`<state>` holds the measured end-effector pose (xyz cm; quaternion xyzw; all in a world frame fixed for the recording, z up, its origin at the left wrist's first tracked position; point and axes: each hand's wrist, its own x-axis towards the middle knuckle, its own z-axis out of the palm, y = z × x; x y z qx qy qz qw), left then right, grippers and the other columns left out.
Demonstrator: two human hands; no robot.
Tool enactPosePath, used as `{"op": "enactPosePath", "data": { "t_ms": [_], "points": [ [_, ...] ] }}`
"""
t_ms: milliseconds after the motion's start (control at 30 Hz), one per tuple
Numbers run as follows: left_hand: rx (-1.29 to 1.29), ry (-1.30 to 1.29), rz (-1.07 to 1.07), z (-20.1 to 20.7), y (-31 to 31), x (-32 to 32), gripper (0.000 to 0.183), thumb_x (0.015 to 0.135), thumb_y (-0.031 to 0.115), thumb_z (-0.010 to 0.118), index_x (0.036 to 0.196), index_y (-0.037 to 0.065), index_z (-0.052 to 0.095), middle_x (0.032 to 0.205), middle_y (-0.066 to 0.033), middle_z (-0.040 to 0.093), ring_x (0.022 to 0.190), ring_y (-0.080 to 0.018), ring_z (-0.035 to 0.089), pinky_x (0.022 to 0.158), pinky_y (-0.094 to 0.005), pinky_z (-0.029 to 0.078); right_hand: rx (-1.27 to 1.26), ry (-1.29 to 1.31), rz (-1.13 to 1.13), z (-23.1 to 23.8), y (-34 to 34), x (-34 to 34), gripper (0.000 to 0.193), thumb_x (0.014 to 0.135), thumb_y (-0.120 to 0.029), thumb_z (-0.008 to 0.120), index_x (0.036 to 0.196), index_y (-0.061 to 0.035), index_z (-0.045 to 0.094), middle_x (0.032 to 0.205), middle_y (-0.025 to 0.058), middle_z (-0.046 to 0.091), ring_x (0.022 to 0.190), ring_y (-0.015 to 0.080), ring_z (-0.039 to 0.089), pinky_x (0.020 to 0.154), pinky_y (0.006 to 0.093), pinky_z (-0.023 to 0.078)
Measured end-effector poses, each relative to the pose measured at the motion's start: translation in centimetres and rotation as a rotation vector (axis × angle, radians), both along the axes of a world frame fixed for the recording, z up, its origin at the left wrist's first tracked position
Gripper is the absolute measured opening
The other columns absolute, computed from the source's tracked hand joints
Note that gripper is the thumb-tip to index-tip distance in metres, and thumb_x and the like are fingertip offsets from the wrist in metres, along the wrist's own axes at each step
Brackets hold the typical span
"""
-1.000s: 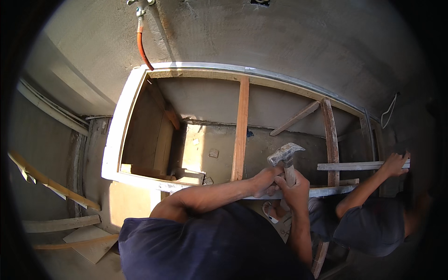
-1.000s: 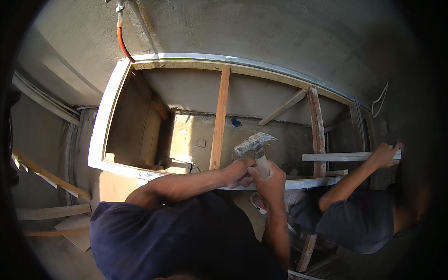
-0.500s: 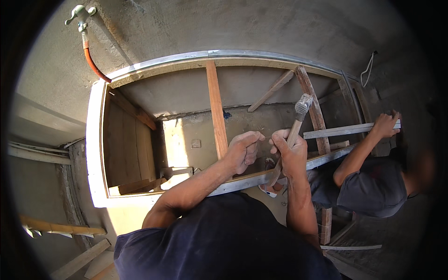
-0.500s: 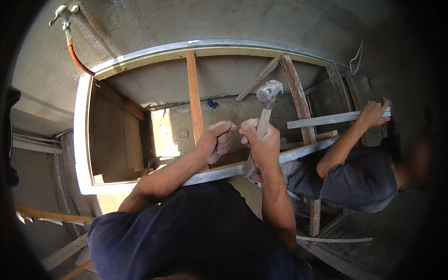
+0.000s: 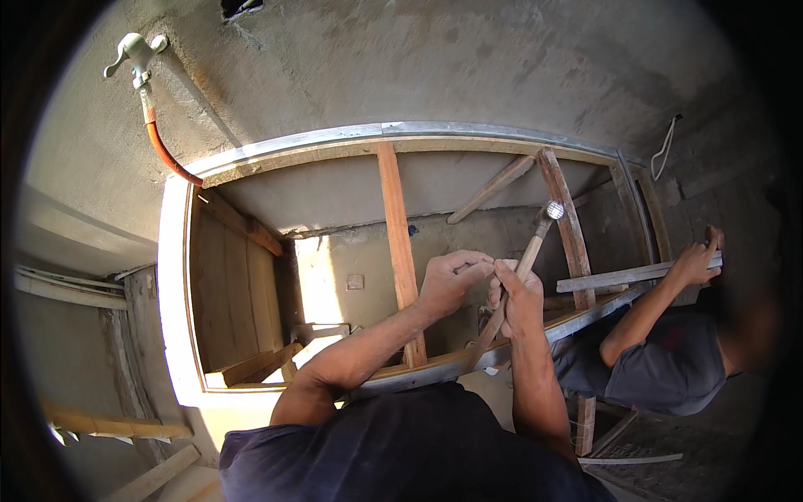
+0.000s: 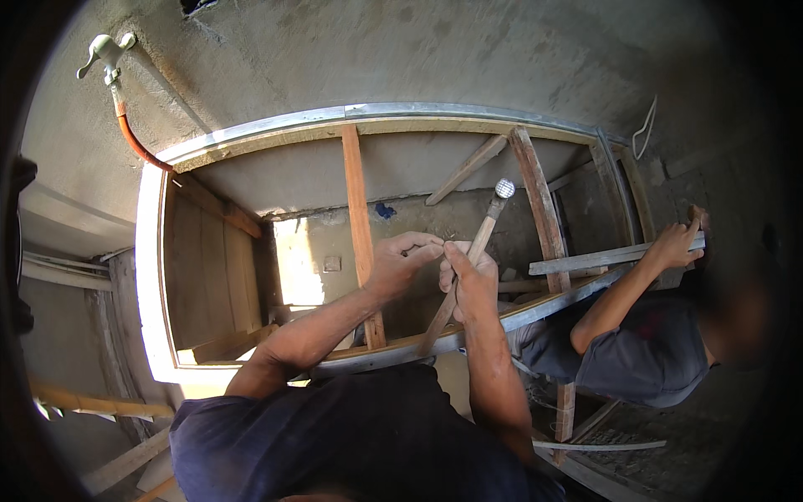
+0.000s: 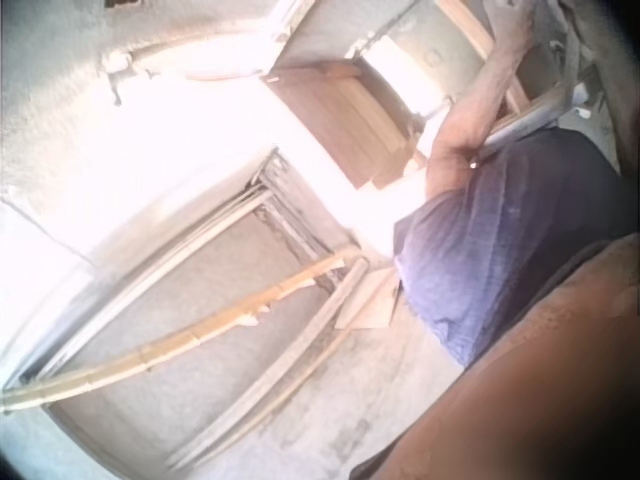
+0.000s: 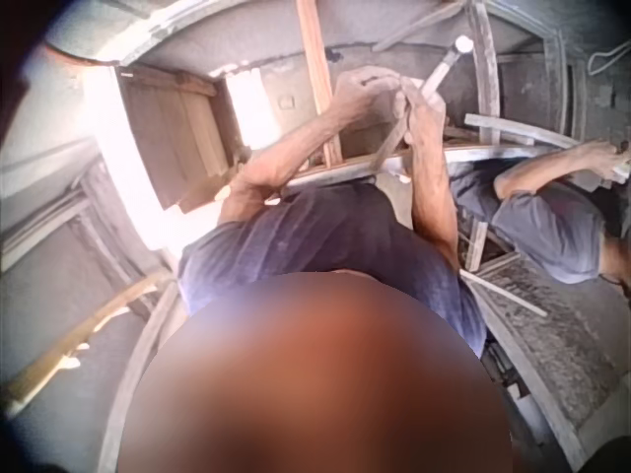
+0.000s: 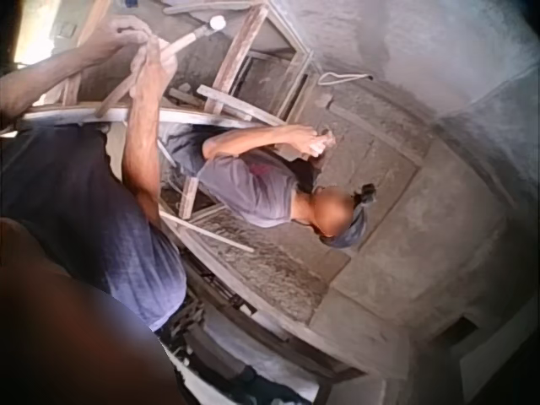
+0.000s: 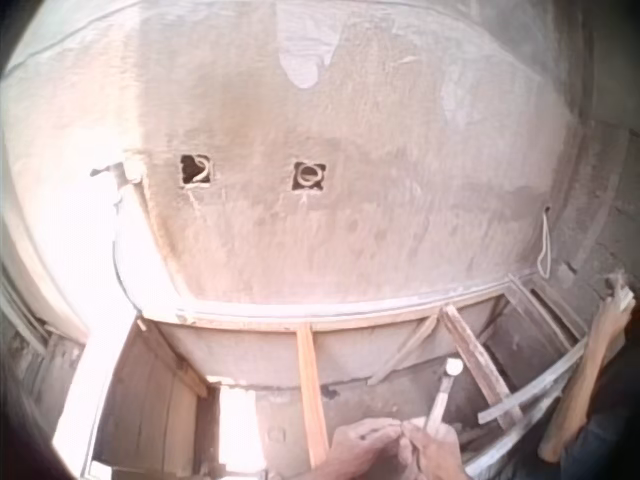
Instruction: The person selects nails from a bucket and hammers them into a metal frame attached to a wall. Another person assists by holding and adjusting the frame while the first person secures it with nails.
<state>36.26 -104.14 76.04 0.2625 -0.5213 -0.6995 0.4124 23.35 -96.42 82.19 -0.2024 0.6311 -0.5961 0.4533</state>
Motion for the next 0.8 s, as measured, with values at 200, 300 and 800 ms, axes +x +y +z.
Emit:
{"op": "enactPosePath", "data": {
  "t_ms": [200, 300, 800],
  "points": [
    [-0.236, -0.314, 0.133, -2.4, -12.0, -2.6, 0.029, 0.098, 0.028, 0.069, 0.111, 0.003, 0.077, 0.098, -0.0122, 0.079, 0.088, -0.0237, 0.073, 0.082, -0.0361, 0.056, 0.099, 0.064, 0.037, -0.7, 0.4, -1.9, 0.026, 0.1, -0.025, 0.074, 0.115, -0.005, 0.065, 0.072, 0.0, 0.056, 0.053, 0.0094, 0.052, 0.047, 0.0251, 0.043],
    [-0.477, -0.562, 0.31, -3.3, -22.0, -4.3, 0.032, 0.101, 0.035, 0.061, 0.116, 0.012, 0.077, 0.101, -0.0179, 0.077, 0.094, -0.0388, 0.074, 0.084, -0.0466, 0.057, 0.155, 0.02, 0.059, -1.8, 1.3, -2.5, 0.034, 0.101, -0.028, 0.073, 0.125, -0.0074, 0.061, 0.073, -0.001, 0.054, 0.053, 0.0086, 0.052, 0.046, 0.025, 0.042],
    [-0.919, -1.063, 0.436, -7.7, -32.9, -8.2, 0.03, 0.103, 0.041, 0.057, 0.111, 0.016, 0.072, 0.084, -0.0191, 0.076, 0.077, -0.0395, 0.075, 0.065, -0.053, 0.057, 0.263, 0.086, 0.203, -5.2, 2.6, -4.6, 0.043, 0.106, -0.026, 0.067, 0.143, -0.0075, 0.055, 0.078, -0.005, 0.053, 0.063, 0.0043, 0.049, 0.057, 0.0223, 0.044]
  ]
}}
